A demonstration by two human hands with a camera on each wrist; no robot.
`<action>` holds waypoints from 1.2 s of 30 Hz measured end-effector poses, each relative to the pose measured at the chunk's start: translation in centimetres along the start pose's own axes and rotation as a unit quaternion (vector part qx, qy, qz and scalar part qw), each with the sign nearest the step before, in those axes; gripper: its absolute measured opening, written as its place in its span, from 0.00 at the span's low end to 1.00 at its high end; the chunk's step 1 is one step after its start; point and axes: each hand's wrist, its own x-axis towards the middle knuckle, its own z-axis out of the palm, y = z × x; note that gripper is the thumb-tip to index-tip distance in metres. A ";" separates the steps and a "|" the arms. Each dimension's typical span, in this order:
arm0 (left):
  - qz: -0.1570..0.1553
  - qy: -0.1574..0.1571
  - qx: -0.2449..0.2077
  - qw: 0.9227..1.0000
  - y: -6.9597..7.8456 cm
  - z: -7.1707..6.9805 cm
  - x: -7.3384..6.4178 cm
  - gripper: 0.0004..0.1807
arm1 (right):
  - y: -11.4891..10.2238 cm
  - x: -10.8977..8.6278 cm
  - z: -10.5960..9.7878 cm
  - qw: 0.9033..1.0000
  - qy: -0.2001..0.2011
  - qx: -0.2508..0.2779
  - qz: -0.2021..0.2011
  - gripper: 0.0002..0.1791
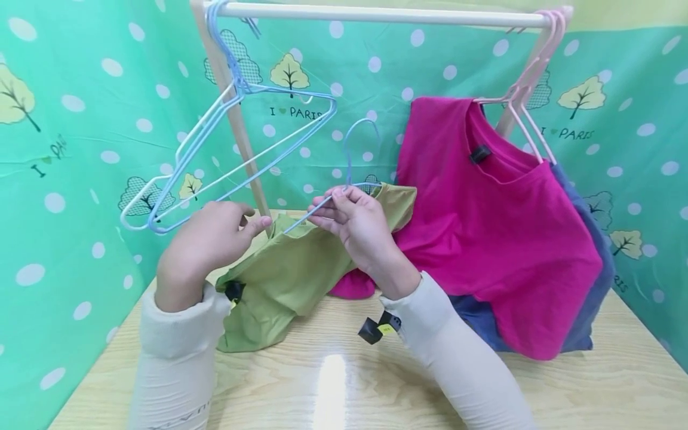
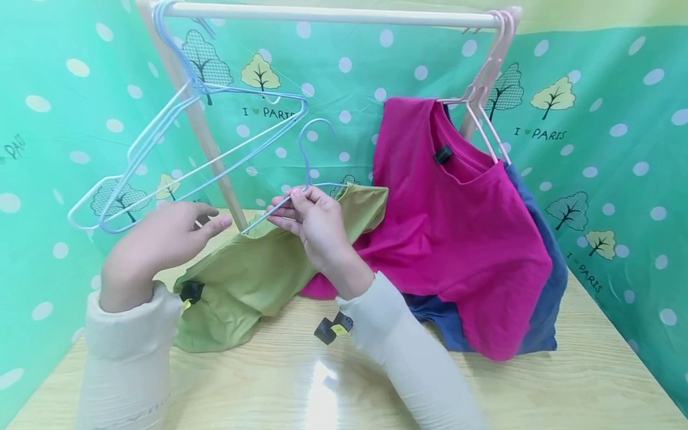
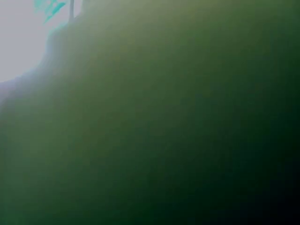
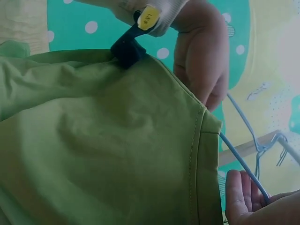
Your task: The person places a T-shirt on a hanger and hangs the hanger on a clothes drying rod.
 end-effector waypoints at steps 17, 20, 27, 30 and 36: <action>-0.003 -0.030 -0.015 0.999 -1.6 0.0 1.2 0.41 | -5.7 -0.2 1.2 0.996 -0.031 -0.078 -0.031 0.11; -0.002 -0.030 -0.017 0.999 -2.0 0.0 1.3 0.43 | -6.9 0.0 1.2 0.994 -0.029 -0.094 -0.038 0.11; -0.010 -0.016 -0.023 1.000 -2.5 0.1 1.7 0.43 | -8.9 0.1 1.0 0.992 -0.026 -0.118 -0.031 0.11; -0.019 -0.018 -0.024 0.999 -2.8 0.3 2.1 0.44 | -9.6 0.1 0.9 0.992 -0.027 -0.123 -0.026 0.11; -0.039 -0.031 -0.040 0.998 -3.6 1.1 3.3 0.47 | -10.8 0.1 0.6 0.987 -0.034 -0.153 -0.027 0.11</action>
